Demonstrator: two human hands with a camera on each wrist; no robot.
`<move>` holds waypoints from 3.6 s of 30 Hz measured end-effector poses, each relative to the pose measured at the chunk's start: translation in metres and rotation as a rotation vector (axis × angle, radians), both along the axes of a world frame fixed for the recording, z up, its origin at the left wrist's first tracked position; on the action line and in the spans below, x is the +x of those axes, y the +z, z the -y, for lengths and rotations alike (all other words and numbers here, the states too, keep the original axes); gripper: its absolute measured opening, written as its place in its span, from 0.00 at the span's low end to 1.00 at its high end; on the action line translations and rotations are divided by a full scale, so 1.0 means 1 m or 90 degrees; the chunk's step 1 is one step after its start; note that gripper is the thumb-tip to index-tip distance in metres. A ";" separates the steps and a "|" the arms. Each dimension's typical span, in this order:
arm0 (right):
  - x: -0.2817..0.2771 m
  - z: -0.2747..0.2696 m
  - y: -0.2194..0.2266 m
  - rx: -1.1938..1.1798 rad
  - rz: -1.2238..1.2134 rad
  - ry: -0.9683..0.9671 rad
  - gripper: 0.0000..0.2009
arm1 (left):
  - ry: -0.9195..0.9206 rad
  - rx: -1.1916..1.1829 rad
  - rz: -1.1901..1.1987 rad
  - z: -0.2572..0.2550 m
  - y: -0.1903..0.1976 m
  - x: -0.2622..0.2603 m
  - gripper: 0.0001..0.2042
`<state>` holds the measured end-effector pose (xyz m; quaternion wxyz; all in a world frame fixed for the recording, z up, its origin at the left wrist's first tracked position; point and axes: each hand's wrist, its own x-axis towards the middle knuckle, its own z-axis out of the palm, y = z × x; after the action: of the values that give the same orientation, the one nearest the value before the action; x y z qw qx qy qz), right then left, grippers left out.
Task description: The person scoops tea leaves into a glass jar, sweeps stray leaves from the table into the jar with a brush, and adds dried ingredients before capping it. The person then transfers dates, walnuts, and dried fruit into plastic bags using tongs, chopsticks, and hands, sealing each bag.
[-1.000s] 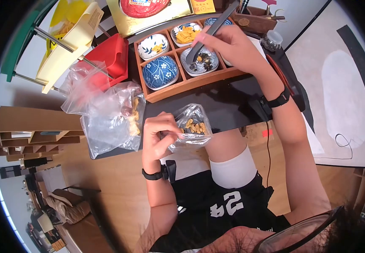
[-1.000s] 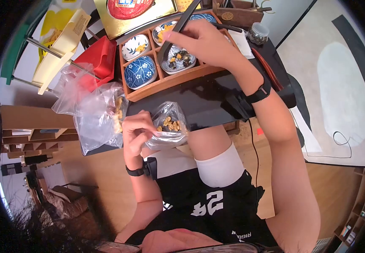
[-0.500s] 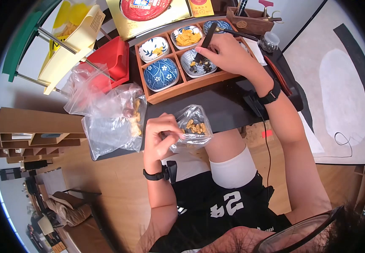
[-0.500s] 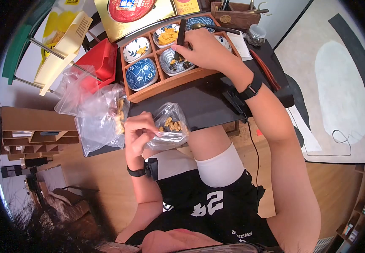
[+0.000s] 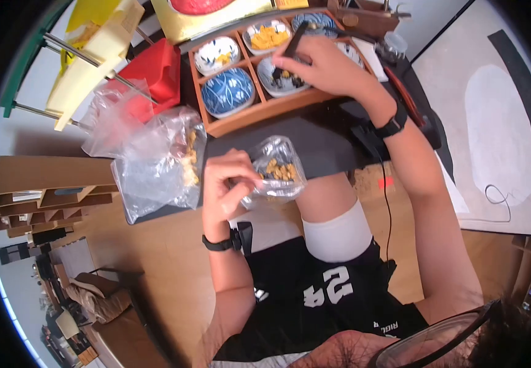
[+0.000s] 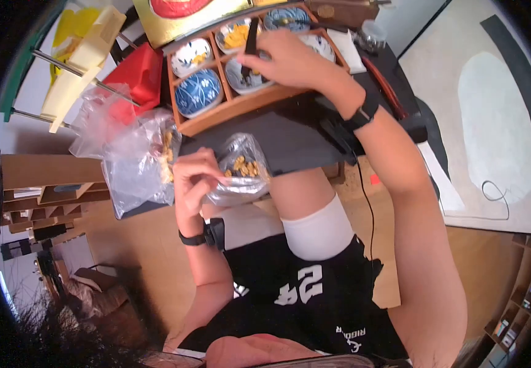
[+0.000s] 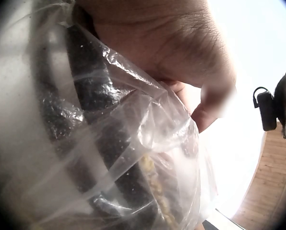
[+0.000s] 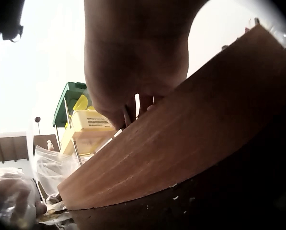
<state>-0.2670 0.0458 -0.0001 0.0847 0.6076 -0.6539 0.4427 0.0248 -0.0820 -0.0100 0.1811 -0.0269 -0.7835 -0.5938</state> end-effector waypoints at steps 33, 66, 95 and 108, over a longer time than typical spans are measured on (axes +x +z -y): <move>0.005 -0.016 0.029 0.108 0.044 -0.153 0.21 | -0.001 -0.003 -0.022 0.002 -0.009 0.000 0.09; 0.020 -0.025 0.058 0.188 0.277 0.004 0.18 | -0.010 -0.024 -0.052 0.000 -0.005 -0.004 0.10; -0.006 -0.018 0.027 0.147 0.147 -0.042 0.10 | -0.004 0.006 0.000 0.001 -0.001 0.001 0.10; -0.026 -0.025 0.036 0.115 0.171 -0.216 0.27 | -0.004 -0.002 -0.003 0.001 -0.006 0.000 0.10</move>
<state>-0.2929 0.0705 0.0364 0.0156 0.4297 -0.7891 0.4386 0.0253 -0.0826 -0.0158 0.1813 -0.0312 -0.7838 -0.5932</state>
